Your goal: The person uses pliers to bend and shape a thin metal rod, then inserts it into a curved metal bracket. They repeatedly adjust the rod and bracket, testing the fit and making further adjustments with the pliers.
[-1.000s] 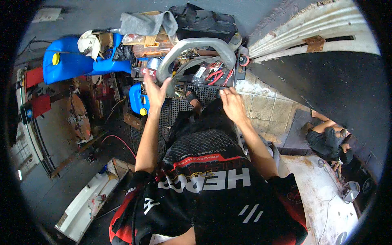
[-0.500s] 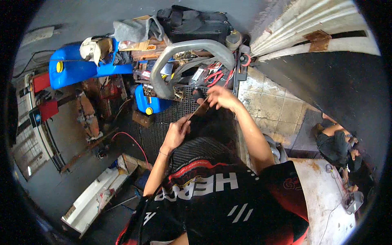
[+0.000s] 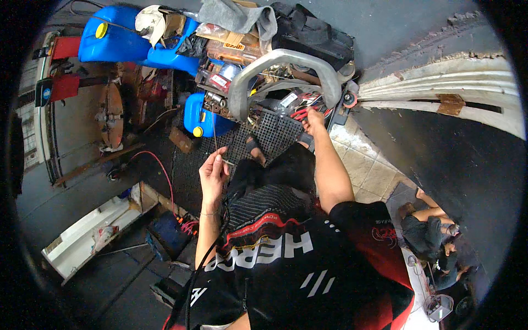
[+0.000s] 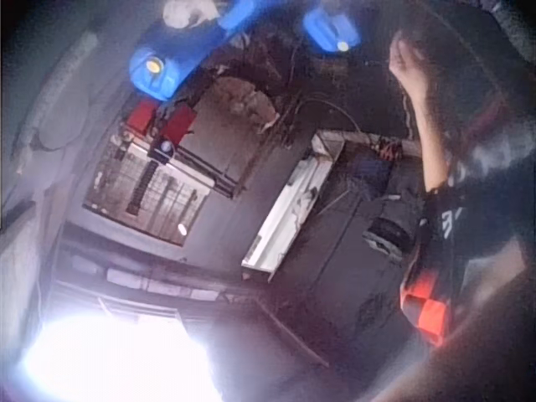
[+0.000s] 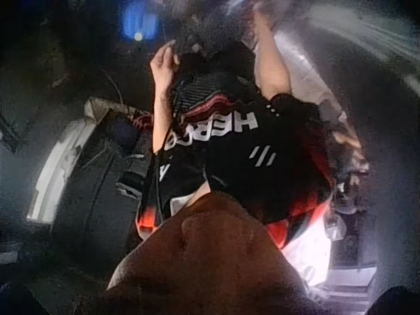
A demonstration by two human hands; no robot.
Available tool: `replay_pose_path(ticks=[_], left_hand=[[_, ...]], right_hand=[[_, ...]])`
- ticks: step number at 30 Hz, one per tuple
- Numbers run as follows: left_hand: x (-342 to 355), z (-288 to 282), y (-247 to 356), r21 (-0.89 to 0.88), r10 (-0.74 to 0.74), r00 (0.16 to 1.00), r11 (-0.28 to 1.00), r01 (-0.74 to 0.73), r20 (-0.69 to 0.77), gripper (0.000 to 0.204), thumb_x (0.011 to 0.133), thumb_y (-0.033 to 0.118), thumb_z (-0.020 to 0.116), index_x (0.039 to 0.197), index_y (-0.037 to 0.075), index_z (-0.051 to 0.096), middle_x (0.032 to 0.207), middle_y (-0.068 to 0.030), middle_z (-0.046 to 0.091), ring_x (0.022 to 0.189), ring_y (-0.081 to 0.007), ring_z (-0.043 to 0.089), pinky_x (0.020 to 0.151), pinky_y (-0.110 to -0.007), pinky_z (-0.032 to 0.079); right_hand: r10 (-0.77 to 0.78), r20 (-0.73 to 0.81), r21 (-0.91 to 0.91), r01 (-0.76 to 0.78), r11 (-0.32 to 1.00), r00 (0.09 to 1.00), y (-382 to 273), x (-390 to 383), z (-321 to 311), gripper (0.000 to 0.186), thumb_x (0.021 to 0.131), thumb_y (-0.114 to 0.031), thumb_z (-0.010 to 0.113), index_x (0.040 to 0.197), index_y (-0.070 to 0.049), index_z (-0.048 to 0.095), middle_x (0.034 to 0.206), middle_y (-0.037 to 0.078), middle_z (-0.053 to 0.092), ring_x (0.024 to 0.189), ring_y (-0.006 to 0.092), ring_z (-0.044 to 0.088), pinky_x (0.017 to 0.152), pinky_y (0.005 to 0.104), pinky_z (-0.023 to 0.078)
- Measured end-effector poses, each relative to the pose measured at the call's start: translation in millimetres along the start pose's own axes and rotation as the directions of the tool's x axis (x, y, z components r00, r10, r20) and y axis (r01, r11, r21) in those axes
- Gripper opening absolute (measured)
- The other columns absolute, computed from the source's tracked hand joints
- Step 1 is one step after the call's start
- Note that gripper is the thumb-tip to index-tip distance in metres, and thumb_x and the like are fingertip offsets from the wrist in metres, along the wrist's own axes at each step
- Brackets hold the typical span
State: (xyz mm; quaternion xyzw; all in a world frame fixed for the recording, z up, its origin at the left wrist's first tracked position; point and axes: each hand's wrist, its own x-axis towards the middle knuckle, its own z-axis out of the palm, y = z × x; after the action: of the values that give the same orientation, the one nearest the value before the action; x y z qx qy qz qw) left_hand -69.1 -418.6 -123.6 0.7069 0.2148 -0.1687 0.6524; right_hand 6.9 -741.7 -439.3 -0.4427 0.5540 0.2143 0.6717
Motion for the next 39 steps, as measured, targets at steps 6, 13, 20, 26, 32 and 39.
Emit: replay_pose_path(ticks=[6,13,20,26,32,39], left_hand=[[34.6,-34.0,3.4,-0.037,-0.005,0.997,0.999,0.008,0.077,0.032,0.111,0.027,0.055,0.132,0.007,0.069,0.068,0.0059,0.054,0.054,-0.0015,0.038,0.049,-0.020,0.027],[62.6,-104.5,32.2,-0.414,0.013,0.991,0.909,0.043,0.131,0.043,0.113,0.034,0.050,0.135,0.000,0.062,0.063,0.0100,0.029,0.053,-0.0031,0.026,0.048,-0.022,0.021],[94.5,-168.6,52.6,-0.913,0.157,0.933,0.310,0.265,0.324,0.044,0.110,0.038,0.053,0.123,-0.002,0.065,0.056,0.0069,0.027,0.049,-0.0057,0.024,0.045,-0.024,0.022],[88.3,-185.0,87.2,-0.951,0.349,0.885,0.126,0.281,0.308,0.051,0.111,0.047,0.047,0.127,0.003,0.067,0.055,0.0071,0.021,0.048,-0.0061,0.020,0.043,-0.024,0.020],[71.1,-220.0,107.7,-0.971,0.592,0.773,0.080,0.227,0.229,0.060,0.112,0.052,0.040,0.126,0.001,0.068,0.056,0.0080,0.016,0.049,-0.0061,0.015,0.042,-0.025,0.016],[29.1,-262.1,130.2,-0.928,0.743,0.637,0.059,-0.367,-0.205,0.075,0.112,0.059,0.029,0.123,-0.004,0.067,0.056,0.0076,0.017,0.050,-0.0075,0.015,0.045,-0.027,0.016]], right_hand=[[0.039,0.254,0.280,-0.112,0.954,0.966,5.7,-28.0,-10.7,0.020,0.091,-0.027,0.066,0.082,-0.012,0.055,0.065,0.001,0.050,0.056,0.0169,0.055,0.048,0.0277,0.047],[-0.138,0.338,0.349,0.013,0.937,0.931,62.9,-144.1,-19.9,0.009,0.098,-0.028,0.060,0.098,-0.020,0.057,0.078,-0.004,0.057,0.066,0.0178,0.057,0.058,0.0313,0.050],[-0.545,0.259,0.098,0.539,0.836,0.797,92.5,-309.5,-7.5,0.030,0.102,-0.024,0.061,0.120,0.001,0.065,0.143,0.018,0.060,0.136,0.0307,0.056,0.105,0.0449,0.049],[-0.406,0.771,0.176,0.449,0.876,0.490,84.2,-385.3,82.4,0.016,0.097,-0.024,0.068,0.093,-0.009,0.065,0.159,0.028,0.042,0.148,0.0421,0.041,0.119,0.0601,0.033],[-0.268,0.947,0.180,0.402,0.898,0.174,59.8,-459.2,190.8,0.025,0.098,-0.033,0.068,0.090,-0.010,0.063,0.137,0.026,0.053,0.134,0.0425,0.051,0.114,0.0609,0.035],[0.027,0.899,-0.418,0.837,0.355,0.437,32.0,-525.1,221.6,0.023,0.108,-0.021,0.060,0.103,0.001,0.064,0.102,0.008,0.067,0.092,0.0180,0.064,0.089,0.0341,0.051]])
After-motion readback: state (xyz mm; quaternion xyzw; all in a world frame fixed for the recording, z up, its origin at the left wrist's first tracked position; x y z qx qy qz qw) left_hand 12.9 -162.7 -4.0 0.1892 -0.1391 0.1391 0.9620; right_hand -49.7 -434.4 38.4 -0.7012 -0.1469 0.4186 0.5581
